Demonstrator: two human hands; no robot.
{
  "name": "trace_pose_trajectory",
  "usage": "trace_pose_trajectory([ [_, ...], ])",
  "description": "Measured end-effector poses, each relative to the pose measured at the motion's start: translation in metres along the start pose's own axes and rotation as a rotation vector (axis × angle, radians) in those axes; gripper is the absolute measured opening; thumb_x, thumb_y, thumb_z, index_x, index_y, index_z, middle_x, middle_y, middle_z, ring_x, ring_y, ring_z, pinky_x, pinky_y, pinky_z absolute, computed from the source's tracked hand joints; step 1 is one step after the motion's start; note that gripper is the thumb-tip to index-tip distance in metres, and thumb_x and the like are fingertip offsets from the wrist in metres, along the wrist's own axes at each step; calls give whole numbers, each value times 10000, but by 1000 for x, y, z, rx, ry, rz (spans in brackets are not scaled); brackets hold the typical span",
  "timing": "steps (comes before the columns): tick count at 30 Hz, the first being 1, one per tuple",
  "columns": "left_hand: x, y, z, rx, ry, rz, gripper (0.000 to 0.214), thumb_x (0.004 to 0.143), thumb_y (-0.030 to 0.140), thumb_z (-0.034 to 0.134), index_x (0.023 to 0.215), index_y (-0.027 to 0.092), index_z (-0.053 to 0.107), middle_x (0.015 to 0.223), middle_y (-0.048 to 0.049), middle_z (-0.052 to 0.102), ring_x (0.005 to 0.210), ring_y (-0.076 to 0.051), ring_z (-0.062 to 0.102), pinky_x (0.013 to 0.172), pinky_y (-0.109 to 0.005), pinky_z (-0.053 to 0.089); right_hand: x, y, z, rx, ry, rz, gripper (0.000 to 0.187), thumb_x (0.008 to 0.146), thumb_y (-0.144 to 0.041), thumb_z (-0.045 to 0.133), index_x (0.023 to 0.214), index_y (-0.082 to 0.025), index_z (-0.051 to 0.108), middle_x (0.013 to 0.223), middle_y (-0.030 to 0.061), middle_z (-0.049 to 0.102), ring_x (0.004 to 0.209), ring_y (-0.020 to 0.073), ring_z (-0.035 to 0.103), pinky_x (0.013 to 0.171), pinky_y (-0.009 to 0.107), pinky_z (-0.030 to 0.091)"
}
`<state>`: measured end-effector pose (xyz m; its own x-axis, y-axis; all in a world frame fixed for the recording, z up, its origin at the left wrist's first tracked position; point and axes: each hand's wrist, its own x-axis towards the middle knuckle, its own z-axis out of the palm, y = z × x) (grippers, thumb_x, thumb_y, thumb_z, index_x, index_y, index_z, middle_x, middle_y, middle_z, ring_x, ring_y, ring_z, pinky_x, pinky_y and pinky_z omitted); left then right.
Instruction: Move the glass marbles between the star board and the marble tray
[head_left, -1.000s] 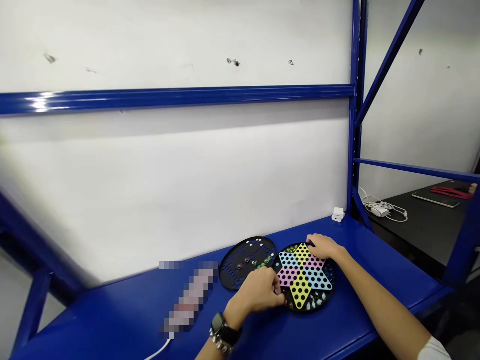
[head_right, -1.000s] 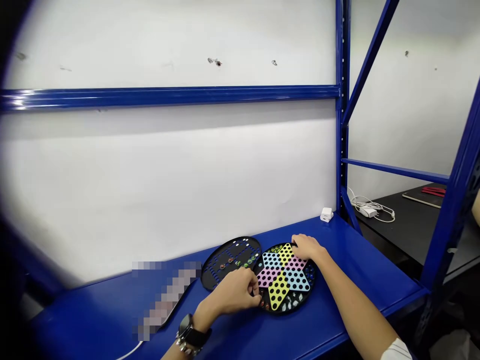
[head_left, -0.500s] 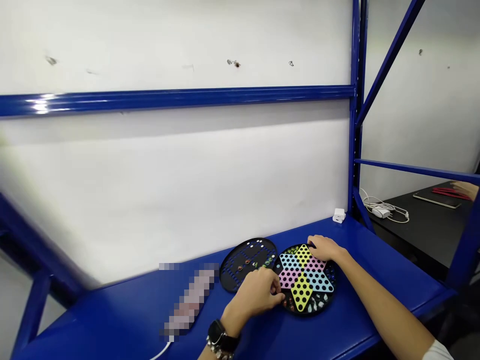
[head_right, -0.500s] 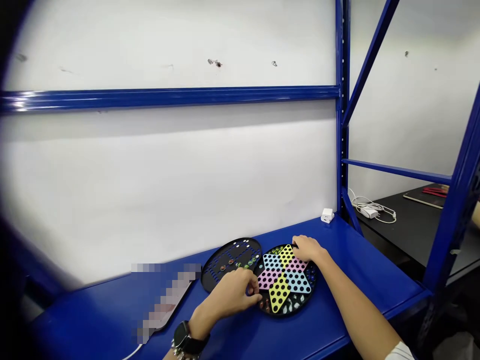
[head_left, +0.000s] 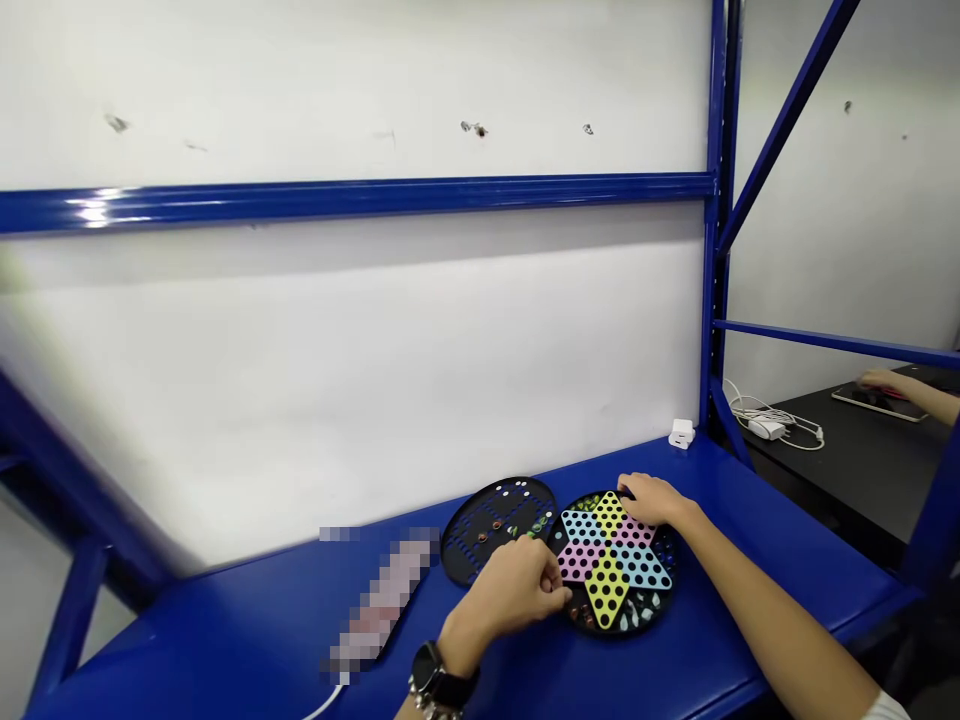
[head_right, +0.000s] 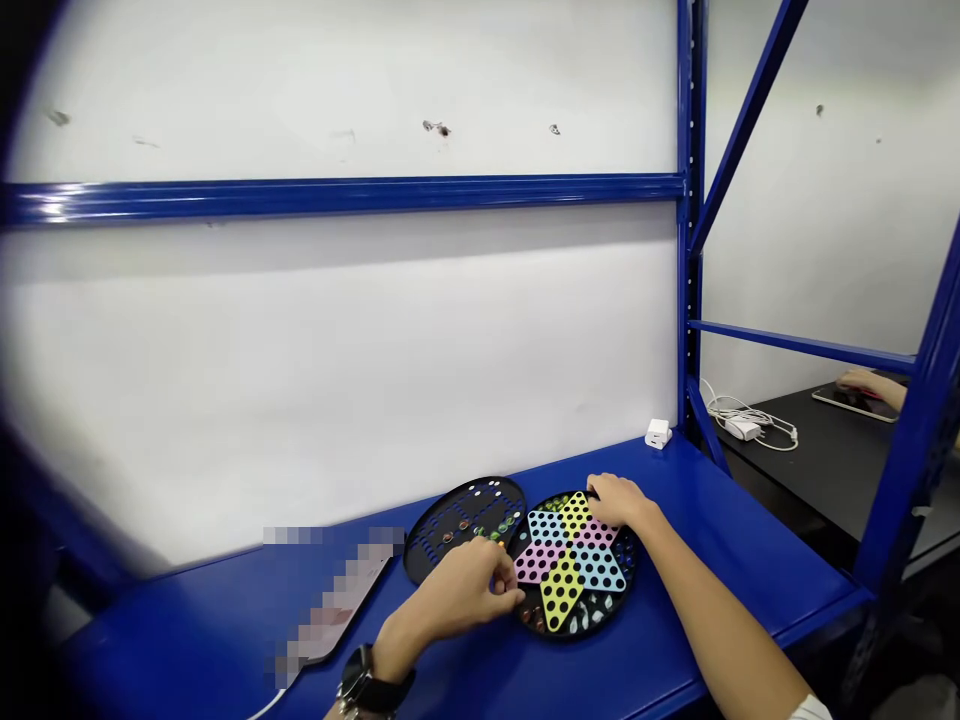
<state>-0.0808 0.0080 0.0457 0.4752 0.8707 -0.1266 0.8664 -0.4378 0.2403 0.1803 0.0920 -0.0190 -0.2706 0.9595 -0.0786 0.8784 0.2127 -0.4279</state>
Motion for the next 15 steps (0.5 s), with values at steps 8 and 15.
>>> trace_pose_trajectory([
  [8,11,-109,-26,-278,282,-209,471,804,566,506,780,159,743,735,-37,742,735,-204,661,646,-247,451,1,2,1,2,-8,4,306,893,-306,465,1159,-225,591,1190,113,625,1024,270,589,787,342,410],
  [15,55,-133,-10,-155,214,-252,328,771,438,551,835,182,745,820,-44,767,779,-210,702,664,-250,475,-1,-1,-1,-4,-4,5,267,896,-314,458,1111,-227,591,1141,97,632,973,256,594,757,334,407],
])
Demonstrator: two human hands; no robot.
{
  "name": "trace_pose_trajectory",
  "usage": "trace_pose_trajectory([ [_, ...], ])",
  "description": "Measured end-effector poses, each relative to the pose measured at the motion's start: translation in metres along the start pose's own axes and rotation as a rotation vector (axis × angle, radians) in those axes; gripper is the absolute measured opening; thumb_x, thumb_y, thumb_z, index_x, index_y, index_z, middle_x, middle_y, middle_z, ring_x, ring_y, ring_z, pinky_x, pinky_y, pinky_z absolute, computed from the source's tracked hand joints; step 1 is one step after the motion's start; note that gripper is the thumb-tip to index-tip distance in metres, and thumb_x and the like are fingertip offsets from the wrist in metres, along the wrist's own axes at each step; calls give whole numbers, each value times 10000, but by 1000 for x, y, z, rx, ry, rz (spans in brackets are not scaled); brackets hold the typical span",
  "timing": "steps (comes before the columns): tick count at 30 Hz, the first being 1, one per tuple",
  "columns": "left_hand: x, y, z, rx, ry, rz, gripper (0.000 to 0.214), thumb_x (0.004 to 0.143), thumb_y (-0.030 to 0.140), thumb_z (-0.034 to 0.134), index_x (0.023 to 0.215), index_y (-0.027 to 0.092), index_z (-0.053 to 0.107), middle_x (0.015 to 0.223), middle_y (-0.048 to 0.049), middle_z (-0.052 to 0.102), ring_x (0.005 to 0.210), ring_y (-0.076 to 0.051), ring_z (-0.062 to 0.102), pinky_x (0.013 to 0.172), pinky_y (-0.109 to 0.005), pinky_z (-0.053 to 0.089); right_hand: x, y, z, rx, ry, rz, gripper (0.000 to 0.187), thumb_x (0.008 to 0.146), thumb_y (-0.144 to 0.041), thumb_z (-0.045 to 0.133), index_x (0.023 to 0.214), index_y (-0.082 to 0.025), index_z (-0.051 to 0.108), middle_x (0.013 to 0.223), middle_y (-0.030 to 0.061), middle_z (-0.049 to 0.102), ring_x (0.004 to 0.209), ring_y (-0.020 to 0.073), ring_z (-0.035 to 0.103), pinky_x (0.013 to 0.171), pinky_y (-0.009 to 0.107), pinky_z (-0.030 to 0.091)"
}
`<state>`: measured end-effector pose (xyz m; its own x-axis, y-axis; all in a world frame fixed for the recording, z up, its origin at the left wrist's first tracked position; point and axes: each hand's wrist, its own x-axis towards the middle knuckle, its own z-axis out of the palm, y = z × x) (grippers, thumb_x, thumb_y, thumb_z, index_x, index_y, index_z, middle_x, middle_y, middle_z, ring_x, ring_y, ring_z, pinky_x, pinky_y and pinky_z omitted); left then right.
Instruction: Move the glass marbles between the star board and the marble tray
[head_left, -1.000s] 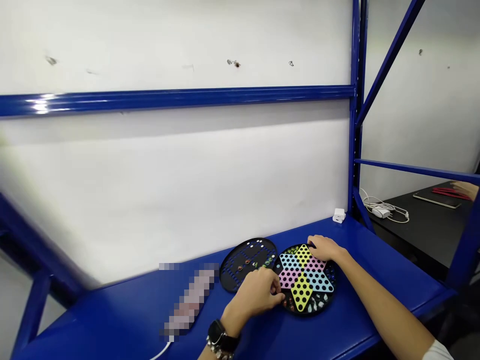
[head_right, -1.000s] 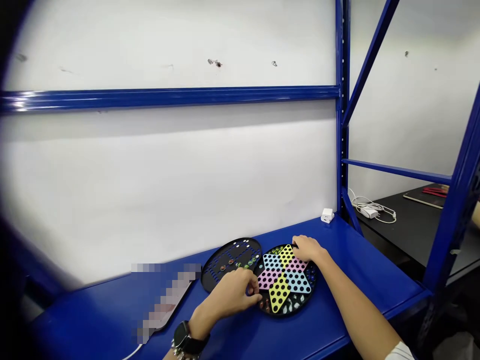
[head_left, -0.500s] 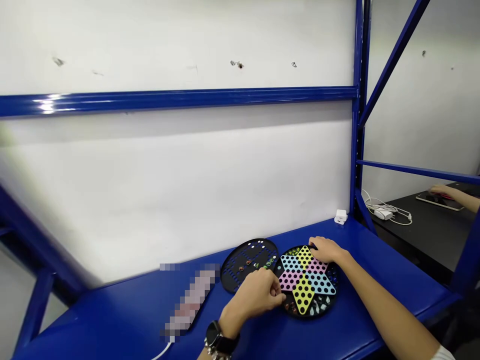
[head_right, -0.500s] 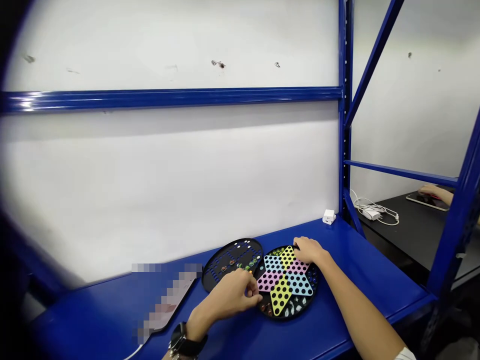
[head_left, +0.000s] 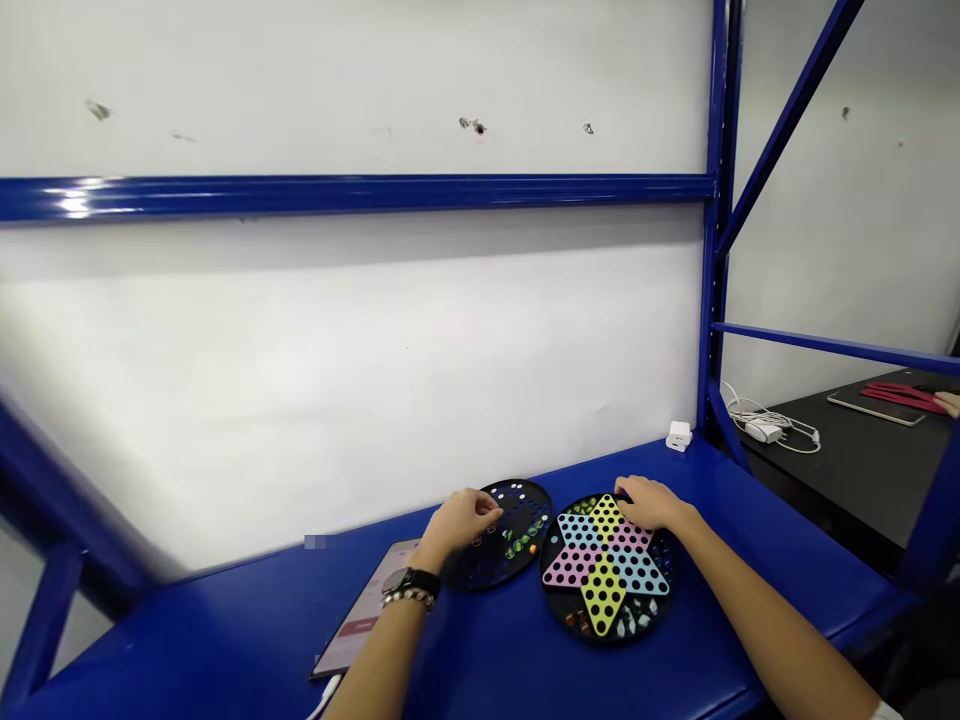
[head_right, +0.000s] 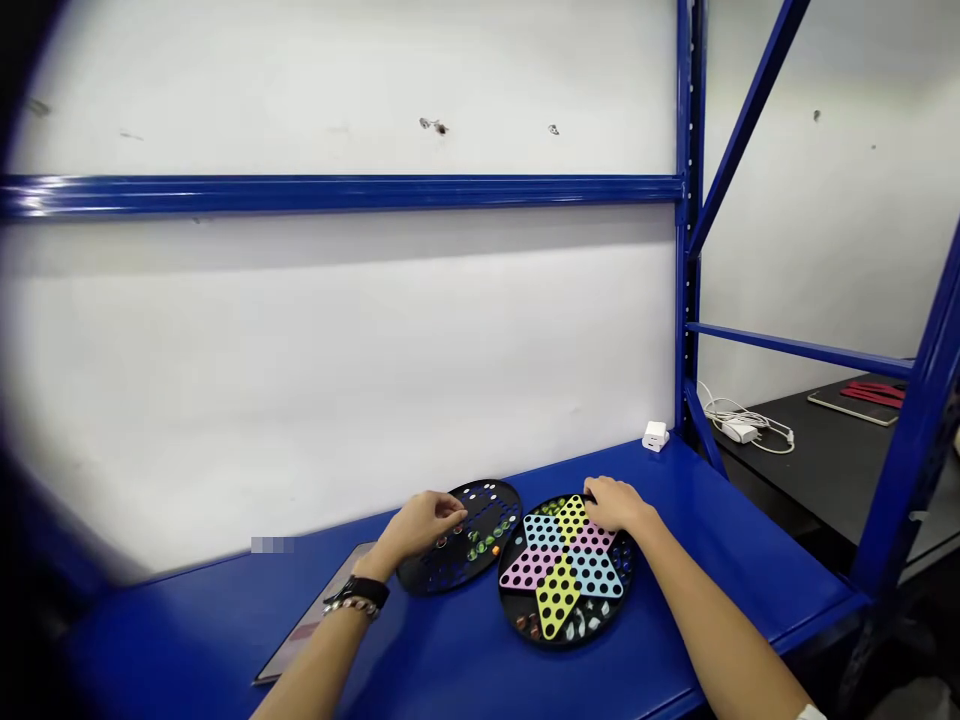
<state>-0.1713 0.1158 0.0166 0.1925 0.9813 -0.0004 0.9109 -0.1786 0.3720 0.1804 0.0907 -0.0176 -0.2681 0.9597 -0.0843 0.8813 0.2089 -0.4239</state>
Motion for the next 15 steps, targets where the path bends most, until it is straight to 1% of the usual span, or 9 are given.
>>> trace_pose_trajectory([
  [3,11,7,3,52,-41,-8,274,745,405,588,836,201,746,828,-33,766,756,-199,702,642,-243,470,-1,0,-1,2,-7,7,275,900,-326,459,1125,-230,585,1149,102,631,976,260,592,759,339,405],
  [8,18,11,3,59,-99,-13,215,694,380,626,751,210,746,812,-24,765,747,-189,695,604,-225,462,-1,0,-1,-11,-3,11,273,908,-345,453,1116,-233,589,1152,101,636,989,262,594,770,339,409],
  [15,23,14,4,64,-135,-18,244,742,373,591,810,210,760,803,-21,764,699,-173,685,585,-220,457,1,0,0,-22,9,18,266,898,-332,463,1109,-236,594,1132,92,637,986,253,604,759,319,411],
])
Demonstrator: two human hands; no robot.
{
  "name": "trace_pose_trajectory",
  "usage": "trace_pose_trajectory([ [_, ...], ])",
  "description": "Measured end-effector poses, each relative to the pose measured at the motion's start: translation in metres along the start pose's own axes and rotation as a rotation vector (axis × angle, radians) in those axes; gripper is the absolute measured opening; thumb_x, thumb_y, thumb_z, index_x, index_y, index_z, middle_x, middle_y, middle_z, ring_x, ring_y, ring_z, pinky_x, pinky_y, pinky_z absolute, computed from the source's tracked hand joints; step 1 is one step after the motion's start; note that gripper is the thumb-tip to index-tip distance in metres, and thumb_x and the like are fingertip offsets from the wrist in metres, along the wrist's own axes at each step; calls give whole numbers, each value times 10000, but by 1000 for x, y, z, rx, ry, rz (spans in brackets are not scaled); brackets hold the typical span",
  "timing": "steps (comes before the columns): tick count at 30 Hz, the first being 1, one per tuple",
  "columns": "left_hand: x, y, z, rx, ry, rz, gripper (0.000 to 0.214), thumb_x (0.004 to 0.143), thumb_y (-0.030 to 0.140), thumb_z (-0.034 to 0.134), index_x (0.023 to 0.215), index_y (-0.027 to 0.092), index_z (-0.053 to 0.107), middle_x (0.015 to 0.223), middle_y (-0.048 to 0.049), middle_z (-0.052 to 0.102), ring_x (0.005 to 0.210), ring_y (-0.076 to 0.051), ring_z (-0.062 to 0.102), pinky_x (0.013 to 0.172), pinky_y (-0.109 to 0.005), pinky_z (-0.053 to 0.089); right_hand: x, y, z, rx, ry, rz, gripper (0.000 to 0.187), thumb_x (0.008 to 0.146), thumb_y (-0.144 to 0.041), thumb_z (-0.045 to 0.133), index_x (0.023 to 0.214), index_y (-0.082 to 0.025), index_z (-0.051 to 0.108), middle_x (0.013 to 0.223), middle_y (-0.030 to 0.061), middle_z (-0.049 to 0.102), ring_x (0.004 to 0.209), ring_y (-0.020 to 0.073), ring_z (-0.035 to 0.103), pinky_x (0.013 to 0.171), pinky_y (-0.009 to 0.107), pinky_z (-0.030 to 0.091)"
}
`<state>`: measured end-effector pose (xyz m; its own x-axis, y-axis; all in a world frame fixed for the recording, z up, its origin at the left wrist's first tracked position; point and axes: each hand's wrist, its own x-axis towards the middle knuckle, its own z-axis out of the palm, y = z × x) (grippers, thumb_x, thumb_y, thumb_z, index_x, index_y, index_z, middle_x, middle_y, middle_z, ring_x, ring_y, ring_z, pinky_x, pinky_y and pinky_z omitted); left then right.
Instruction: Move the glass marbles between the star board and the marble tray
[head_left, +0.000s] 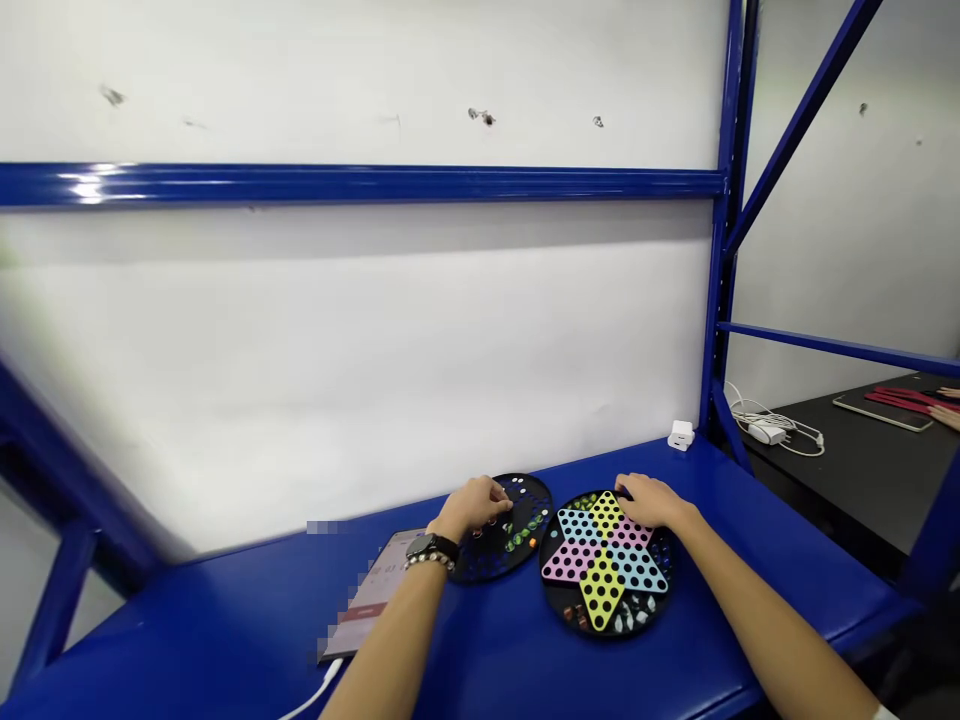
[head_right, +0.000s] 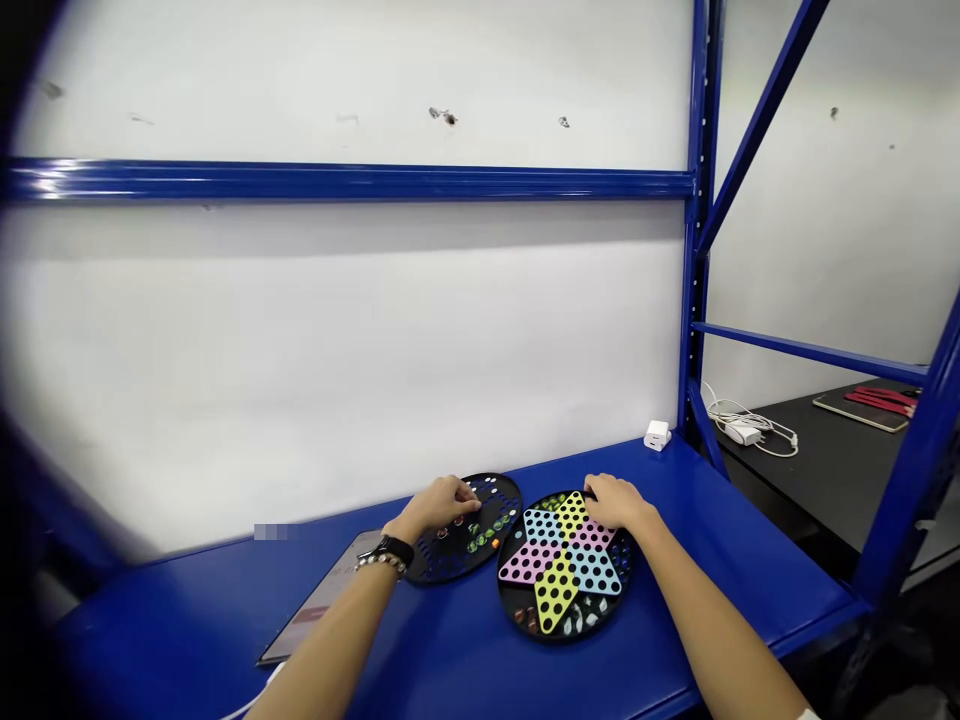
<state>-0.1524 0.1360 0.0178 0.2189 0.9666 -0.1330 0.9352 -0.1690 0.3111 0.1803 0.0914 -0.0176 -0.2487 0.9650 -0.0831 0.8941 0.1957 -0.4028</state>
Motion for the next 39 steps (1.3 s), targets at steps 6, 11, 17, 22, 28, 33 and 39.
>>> trace_pose_trajectory([
  [6,-4,9,-5,3,36,2,247,754,371,597,845,202,753,865,-41,768,723,-183,684,640,-233,464,2,2,2,1,5,-20,260,888,-326,470,1098,-232,593,1115,94,635,970,250,599,744,316,403],
  [11,-26,38,-10,8,119,108,386,882,416,445,963,185,743,944,-68,755,871,-226,669,763,-270,456,1,1,0,-6,-3,-20,267,888,-318,463,1104,-226,590,1129,100,630,982,258,599,743,319,404],
  [17,-71,83,0,5,-99,355,250,803,346,549,859,236,767,891,2,766,799,-175,672,692,-223,440,1,0,0,-3,-7,-16,250,889,-328,470,1086,-236,594,1112,89,635,965,249,600,734,311,410],
  [22,-104,105,7,73,-169,395,171,741,269,612,808,266,769,838,9,773,770,-176,691,648,-231,433,1,0,0,-5,-4,-20,238,886,-312,464,1069,-232,592,1107,88,636,948,245,599,726,309,408],
  [28,-108,116,21,233,-192,329,126,716,319,670,750,267,780,785,-17,772,736,-211,704,642,-263,462,4,3,2,-9,1,-21,243,880,-310,462,1073,-235,589,1104,88,634,967,251,598,740,316,409],
  [33,-105,119,22,273,-127,310,132,689,323,696,710,225,781,744,-74,763,728,-257,701,652,-313,470,2,0,1,-11,3,-20,244,882,-310,463,1073,-227,590,1117,95,632,976,257,597,745,320,408],
  [39,-66,77,-16,126,76,216,294,867,402,531,925,235,766,935,-47,771,838,-204,698,691,-255,462,1,0,0,-5,-7,-19,273,885,-323,468,1106,-220,592,1122,111,631,962,264,598,739,327,411],
])
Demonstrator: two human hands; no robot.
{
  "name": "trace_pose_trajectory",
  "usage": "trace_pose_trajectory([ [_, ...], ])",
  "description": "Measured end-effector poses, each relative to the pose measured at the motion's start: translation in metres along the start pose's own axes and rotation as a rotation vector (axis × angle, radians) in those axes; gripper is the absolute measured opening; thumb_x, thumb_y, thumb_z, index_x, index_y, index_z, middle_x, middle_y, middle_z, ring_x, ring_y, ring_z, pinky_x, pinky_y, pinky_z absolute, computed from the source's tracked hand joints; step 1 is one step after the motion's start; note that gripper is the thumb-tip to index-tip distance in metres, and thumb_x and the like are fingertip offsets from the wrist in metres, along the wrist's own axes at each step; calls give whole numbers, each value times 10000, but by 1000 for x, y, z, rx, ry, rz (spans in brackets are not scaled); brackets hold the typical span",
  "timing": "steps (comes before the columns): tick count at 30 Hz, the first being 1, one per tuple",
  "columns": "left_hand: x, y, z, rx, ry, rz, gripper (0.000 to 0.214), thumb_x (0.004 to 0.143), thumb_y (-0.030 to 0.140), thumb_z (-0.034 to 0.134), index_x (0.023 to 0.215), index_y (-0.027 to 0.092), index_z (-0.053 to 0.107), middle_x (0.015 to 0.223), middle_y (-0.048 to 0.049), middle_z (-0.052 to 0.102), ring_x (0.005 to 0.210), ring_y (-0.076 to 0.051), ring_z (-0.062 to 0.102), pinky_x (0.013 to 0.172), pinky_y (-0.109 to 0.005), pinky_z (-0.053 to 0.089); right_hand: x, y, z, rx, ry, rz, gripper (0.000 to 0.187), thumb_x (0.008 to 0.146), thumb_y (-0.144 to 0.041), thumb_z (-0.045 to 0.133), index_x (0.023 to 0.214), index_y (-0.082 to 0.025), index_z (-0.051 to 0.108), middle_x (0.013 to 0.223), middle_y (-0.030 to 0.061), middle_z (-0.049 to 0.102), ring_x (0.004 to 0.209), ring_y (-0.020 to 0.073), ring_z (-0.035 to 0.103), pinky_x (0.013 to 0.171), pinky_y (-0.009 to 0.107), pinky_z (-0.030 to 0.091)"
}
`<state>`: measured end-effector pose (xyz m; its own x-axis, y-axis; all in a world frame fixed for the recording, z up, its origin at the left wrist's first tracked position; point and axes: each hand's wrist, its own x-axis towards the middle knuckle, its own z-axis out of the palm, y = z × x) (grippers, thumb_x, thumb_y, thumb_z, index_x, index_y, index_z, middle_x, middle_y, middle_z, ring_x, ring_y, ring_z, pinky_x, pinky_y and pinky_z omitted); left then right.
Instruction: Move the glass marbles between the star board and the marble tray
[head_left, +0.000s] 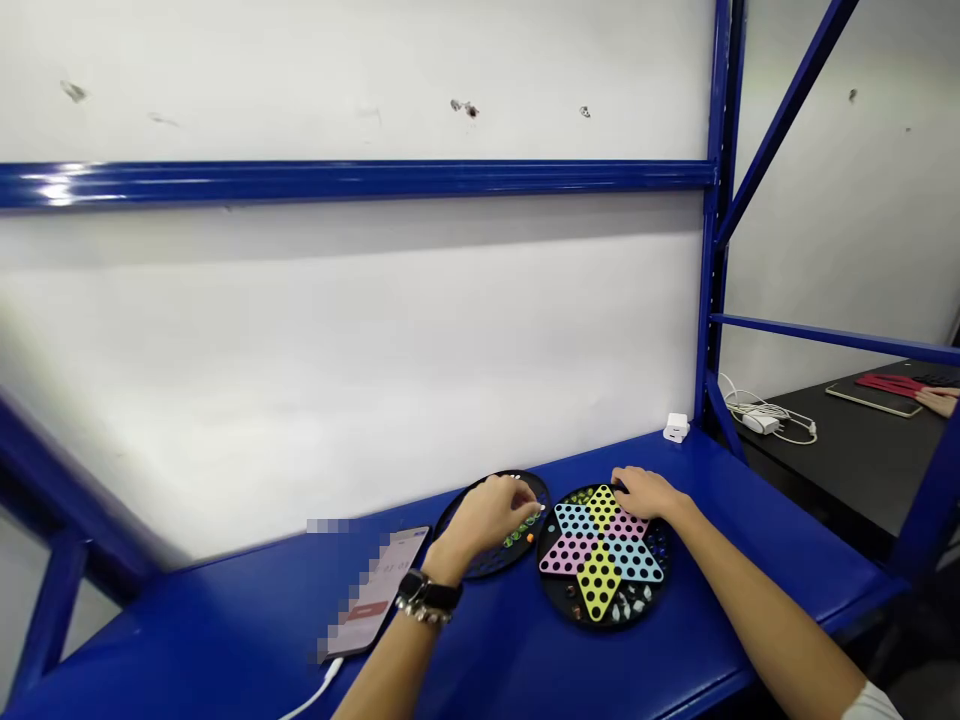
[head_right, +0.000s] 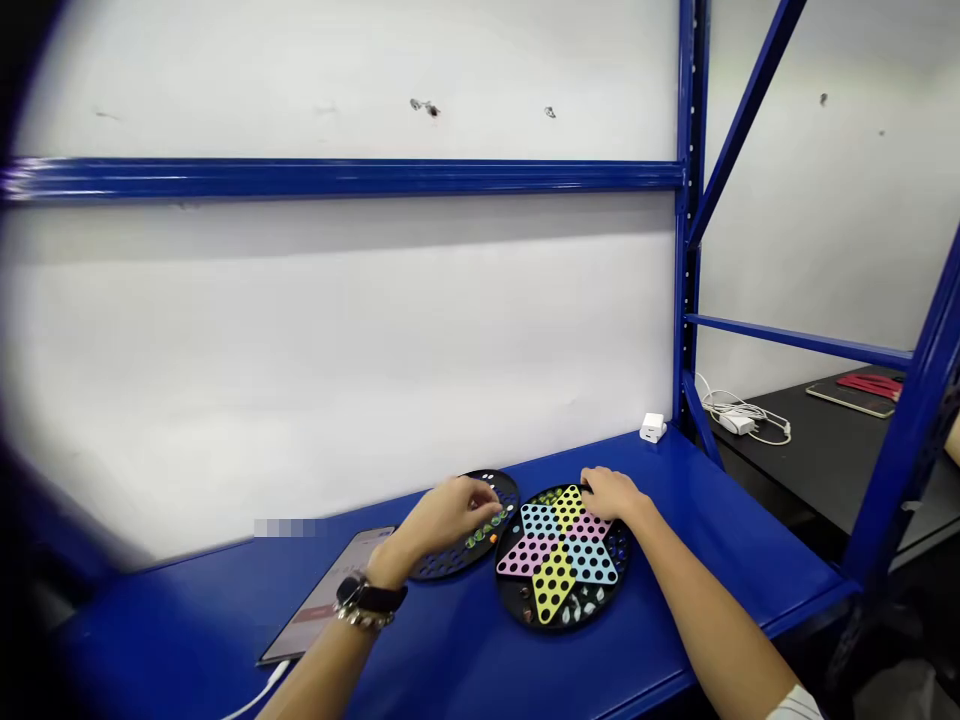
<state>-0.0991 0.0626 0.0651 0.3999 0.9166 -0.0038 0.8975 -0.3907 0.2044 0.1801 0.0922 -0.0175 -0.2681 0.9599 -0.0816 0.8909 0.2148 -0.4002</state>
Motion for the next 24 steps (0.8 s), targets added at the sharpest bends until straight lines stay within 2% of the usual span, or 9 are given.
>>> trace_pose_trajectory([
  [2,18,-26,-1,-37,66,-117,301,879,392,524,975,219,751,921,-49,770,809,-193,697,685,-242,458,1,1,1,-1,5,-4,283,881,-317,469,1115,-218,594,1133,113,629,970,267,599,748,331,414],
  [4,33,-46,5,-18,84,-178,288,879,356,533,1010,210,744,989,-56,763,885,-204,692,710,-238,458,1,1,1,4,7,-4,276,878,-311,473,1106,-223,600,1134,106,632,974,264,600,753,330,415],
  [7,51,-61,20,6,61,-231,264,852,315,575,1008,189,747,1015,-83,756,925,-231,686,737,-258,466,1,1,1,18,4,1,265,882,-313,474,1099,-228,601,1137,99,635,987,262,597,753,326,415],
  [12,68,-63,35,18,6,-263,239,818,294,626,975,161,747,965,-115,757,860,-230,693,743,-290,481,2,2,1,28,1,6,278,886,-323,477,1114,-227,602,1147,104,632,981,259,595,760,332,416],
  [19,69,-66,36,11,-47,-246,199,806,304,623,871,167,753,878,-100,760,804,-238,700,721,-298,489,1,0,1,18,-1,3,278,882,-325,476,1112,-234,603,1137,98,637,990,263,600,756,327,418],
  [24,56,-49,28,-26,15,-162,320,856,322,555,1086,164,710,1074,-117,736,969,-256,673,786,-306,479,0,-1,0,13,-9,-3,277,889,-316,459,1113,-221,591,1142,106,633,987,269,598,754,336,419],
])
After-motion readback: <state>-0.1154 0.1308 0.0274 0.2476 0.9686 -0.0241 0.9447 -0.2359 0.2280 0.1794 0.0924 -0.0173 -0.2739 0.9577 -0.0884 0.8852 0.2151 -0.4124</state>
